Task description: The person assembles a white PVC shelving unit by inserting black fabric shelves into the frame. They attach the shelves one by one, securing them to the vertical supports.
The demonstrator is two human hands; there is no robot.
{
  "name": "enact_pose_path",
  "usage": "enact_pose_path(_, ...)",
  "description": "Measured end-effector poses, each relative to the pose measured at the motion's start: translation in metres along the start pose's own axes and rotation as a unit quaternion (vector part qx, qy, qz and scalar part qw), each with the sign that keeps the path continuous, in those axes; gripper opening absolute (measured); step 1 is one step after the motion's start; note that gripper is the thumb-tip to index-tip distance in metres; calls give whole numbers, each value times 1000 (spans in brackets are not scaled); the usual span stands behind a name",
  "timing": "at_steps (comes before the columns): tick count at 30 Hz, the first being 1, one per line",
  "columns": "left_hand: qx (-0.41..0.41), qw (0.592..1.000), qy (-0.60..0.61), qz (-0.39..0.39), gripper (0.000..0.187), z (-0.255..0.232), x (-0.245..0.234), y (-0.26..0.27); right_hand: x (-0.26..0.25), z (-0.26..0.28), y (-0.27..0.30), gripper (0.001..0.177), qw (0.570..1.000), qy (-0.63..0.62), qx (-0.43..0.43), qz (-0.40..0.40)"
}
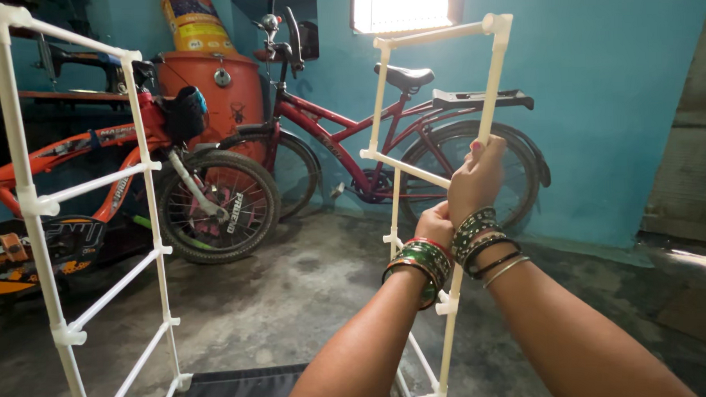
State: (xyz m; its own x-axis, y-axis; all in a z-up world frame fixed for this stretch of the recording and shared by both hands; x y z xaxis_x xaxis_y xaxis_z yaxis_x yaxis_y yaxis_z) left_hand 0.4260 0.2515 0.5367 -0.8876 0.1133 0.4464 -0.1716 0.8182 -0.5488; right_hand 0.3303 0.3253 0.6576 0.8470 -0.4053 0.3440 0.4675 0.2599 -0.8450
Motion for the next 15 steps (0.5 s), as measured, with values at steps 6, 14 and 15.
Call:
enact_pose_path(6,13,1000,4,24,26,-18,16,31,-25,27,0,12,998,40,43,-6)
enact_pose_path(14,22,999,-24,28,31,-26,47,54,-60,49,-10,9,997,72,-15,-18)
enact_pose_path(15,19,999,-26,23,30,-26,50,55,-61,49,-12,10,997,77,-21,-17)
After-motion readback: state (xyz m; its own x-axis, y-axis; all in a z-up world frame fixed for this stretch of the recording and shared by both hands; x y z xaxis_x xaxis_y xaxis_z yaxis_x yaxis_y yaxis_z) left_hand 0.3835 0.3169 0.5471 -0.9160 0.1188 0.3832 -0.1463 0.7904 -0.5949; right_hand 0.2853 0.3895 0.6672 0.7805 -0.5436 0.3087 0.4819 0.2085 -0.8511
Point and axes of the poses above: each hand's wrist, its own y-axis away from the middle knuckle, its own x-axis out of the palm, z = x × y, the point moved 8 cm from there along -y, towards the middle knuckle, and after that the axes turned 6 degrees about -z, right-handed, at the moved point
